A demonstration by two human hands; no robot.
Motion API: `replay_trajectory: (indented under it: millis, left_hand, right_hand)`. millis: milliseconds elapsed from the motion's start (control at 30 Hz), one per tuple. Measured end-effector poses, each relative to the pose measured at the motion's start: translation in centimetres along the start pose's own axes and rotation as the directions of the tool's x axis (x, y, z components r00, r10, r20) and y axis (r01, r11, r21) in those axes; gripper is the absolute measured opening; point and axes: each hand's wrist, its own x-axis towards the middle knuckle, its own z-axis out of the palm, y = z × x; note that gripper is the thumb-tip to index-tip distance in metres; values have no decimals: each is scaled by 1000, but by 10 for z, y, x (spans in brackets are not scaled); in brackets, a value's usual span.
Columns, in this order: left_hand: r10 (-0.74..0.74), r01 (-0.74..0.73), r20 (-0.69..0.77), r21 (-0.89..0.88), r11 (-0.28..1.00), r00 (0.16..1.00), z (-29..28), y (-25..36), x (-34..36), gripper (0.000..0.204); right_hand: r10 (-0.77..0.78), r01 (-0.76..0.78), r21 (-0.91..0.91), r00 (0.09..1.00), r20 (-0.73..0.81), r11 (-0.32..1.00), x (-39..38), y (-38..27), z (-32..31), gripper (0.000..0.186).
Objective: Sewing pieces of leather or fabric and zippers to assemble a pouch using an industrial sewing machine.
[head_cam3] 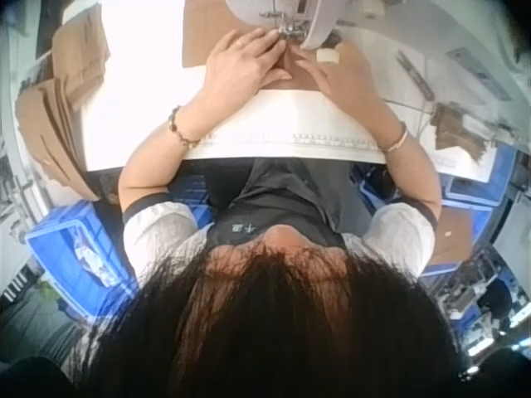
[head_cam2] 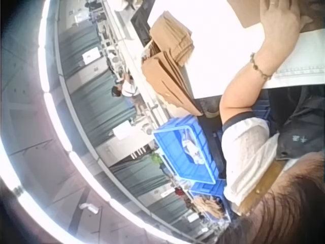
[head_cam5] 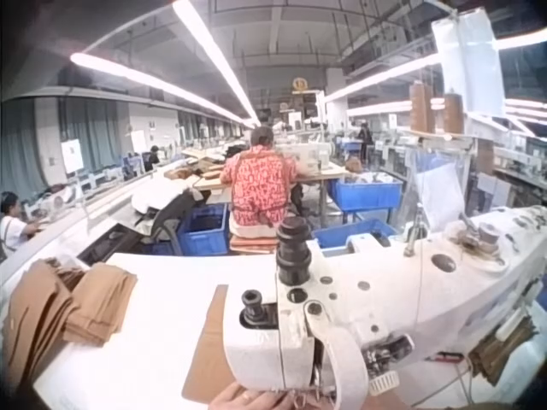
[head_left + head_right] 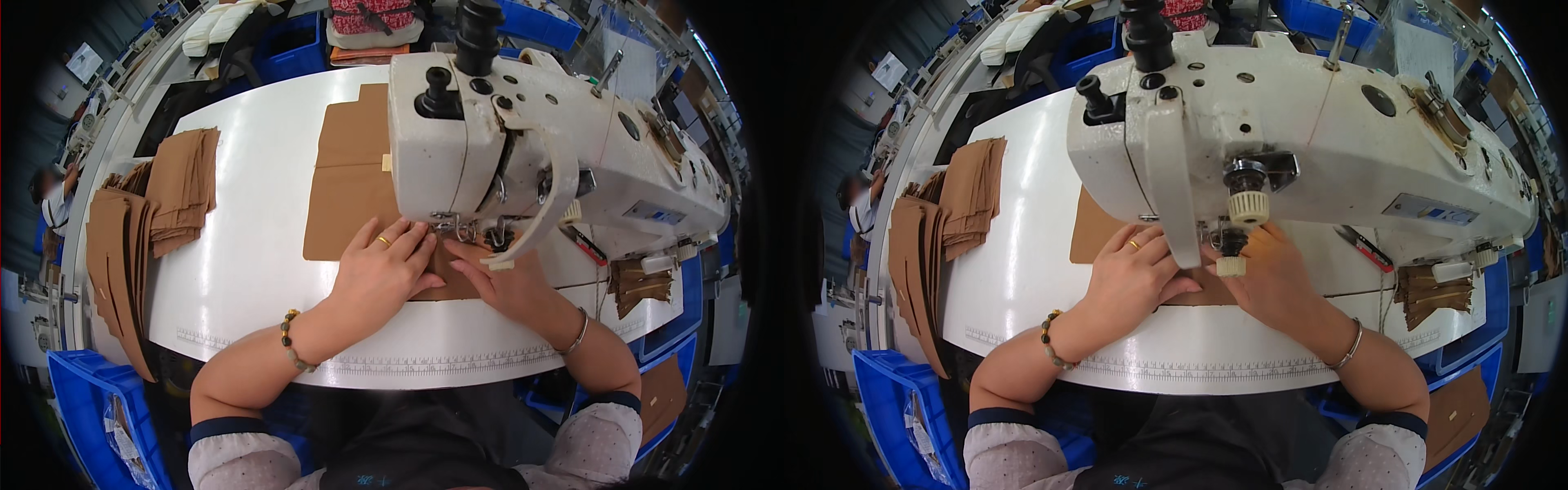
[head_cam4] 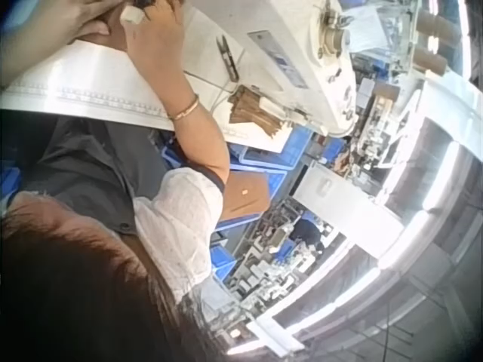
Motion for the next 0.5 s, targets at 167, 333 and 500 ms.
replay_trajectory:
  millis: [167, 333, 500]
  left_hand:
    - [1, -1, -16, 38, 999, 1000, -4, 3, -3, 51]
    - [-16, 16, -7, 0, 1000, 1000, -10, 14, -9, 44]
    - [-23, 24, 14, -67, 997, 1000, -12, 9, -8, 45]
  right_hand:
    - [178, -178, 0, 984, 30, 984, 5, 2, -8, 18]
    - [-116, 121, -281, 993, 33, 952, 0, -28, -17, 22]
    - [-174, 174, -162, 985, 16, 971, -12, -44, -13, 30]
